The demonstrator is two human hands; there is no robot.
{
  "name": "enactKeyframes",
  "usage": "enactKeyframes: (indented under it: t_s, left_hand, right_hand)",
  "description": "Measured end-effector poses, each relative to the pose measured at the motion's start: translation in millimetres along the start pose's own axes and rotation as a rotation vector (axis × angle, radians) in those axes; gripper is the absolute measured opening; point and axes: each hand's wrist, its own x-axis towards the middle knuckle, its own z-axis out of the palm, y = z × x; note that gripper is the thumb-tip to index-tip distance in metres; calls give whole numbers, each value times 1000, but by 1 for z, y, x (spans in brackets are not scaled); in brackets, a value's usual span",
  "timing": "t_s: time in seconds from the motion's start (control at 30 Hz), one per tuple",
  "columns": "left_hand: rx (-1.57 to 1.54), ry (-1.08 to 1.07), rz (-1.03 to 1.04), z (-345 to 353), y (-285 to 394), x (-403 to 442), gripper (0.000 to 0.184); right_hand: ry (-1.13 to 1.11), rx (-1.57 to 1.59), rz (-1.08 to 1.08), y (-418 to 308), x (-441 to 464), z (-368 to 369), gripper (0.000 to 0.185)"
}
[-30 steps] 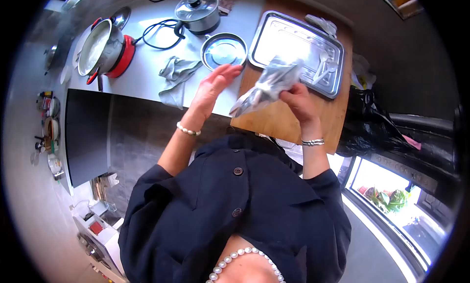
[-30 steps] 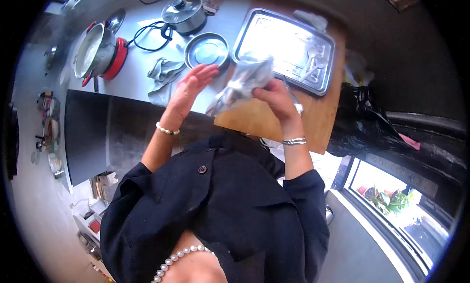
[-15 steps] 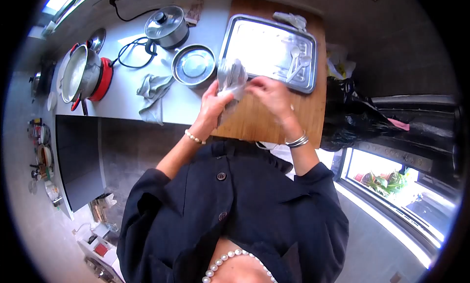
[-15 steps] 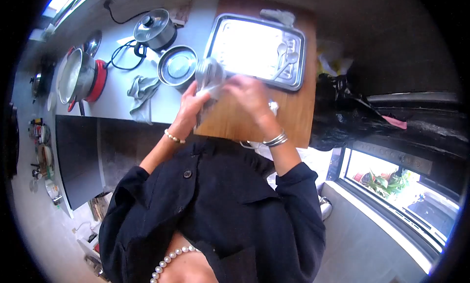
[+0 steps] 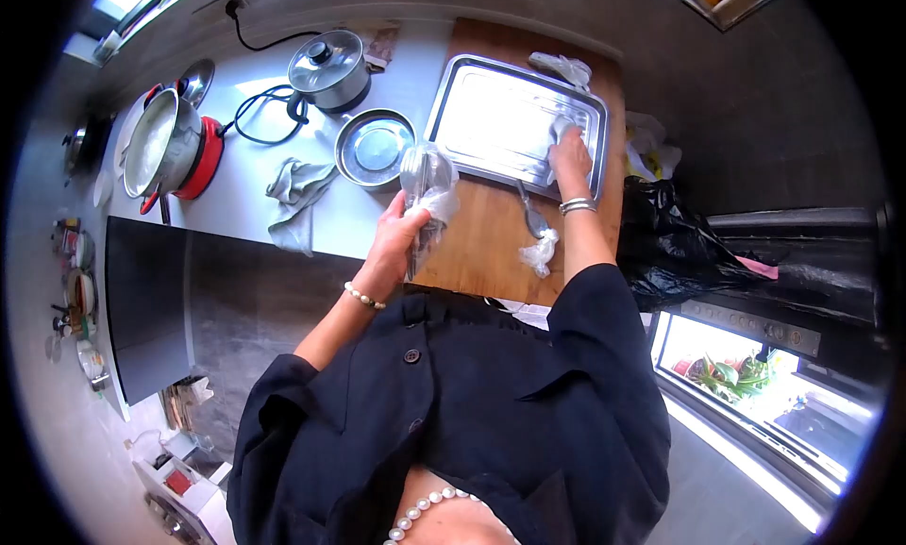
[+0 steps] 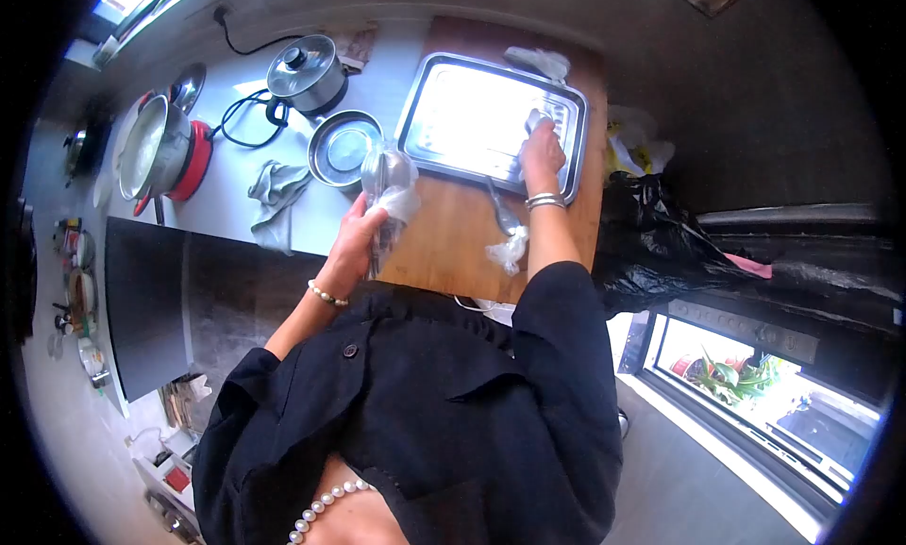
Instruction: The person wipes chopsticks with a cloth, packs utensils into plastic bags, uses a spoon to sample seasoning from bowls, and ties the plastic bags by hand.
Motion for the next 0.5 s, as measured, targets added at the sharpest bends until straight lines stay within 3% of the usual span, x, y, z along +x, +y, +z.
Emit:
enactKeyframes:
  t_s: [0.17,0.3,0.43,0.5]
  left_hand:
    - [43,-32,24,-2,-5,-4,44]
    - [-54,-59,-72,-5,-7,-3,45]
    - [-152,-52,-108,-7,-11,7,45]
    - [-214,-67,-100,-7,-14,9,45]
  right_hand:
    - [82,-21,-189,9,-2,-5,24]
    - [-354,922,-51,10,-10,-20,36]
    - [-559,1241,-209,-9,-43,-48,44]
    - [-565,1177,-219,-13,-59,-50,43]
